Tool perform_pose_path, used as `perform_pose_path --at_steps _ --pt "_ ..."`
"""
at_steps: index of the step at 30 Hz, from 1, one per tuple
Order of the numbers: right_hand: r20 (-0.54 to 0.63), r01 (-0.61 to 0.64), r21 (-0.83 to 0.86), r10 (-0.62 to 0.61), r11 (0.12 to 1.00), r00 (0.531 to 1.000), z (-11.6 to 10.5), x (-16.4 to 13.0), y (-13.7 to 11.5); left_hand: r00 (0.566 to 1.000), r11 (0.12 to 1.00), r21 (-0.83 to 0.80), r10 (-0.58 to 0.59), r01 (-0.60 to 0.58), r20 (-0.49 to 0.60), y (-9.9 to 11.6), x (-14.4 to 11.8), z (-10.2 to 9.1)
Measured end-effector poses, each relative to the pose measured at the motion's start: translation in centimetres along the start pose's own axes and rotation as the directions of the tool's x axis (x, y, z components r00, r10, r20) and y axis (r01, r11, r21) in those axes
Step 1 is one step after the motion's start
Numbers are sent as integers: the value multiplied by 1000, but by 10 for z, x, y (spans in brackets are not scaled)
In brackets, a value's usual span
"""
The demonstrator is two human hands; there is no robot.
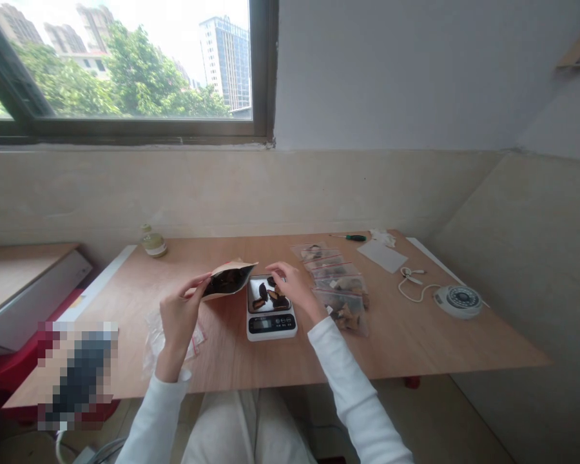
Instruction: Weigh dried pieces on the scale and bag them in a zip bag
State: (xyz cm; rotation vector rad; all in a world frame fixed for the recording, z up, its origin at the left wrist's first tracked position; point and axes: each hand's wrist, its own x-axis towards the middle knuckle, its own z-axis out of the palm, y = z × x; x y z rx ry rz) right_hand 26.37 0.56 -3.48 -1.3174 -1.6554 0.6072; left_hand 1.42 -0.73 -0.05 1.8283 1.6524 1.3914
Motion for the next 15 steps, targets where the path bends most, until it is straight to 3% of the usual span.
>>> perform_pose_path --at_steps 3,6,9,12,15 --pt "90 48 178 -65 983 994 -11 1 -38 1000 1000 0 14 -14 9 2 -1 1" --pt "372 85 209 -159 974 914 -12 6 -73 1000 999 -33 12 -12 22 3 -2 2" --pt "548 237 11 -204 972 811 6 19 -92 1000 998 -63 -8 10 27 3 -3 2" --pt "665 363 -324 -63 874 744 35 39 -97 999 998 -61 -23 24 26 4 -4 3" --pt "697 407 -452 29 794 717 62 57 -100 1000 997 -74 4 -2 27 6 -6 4"
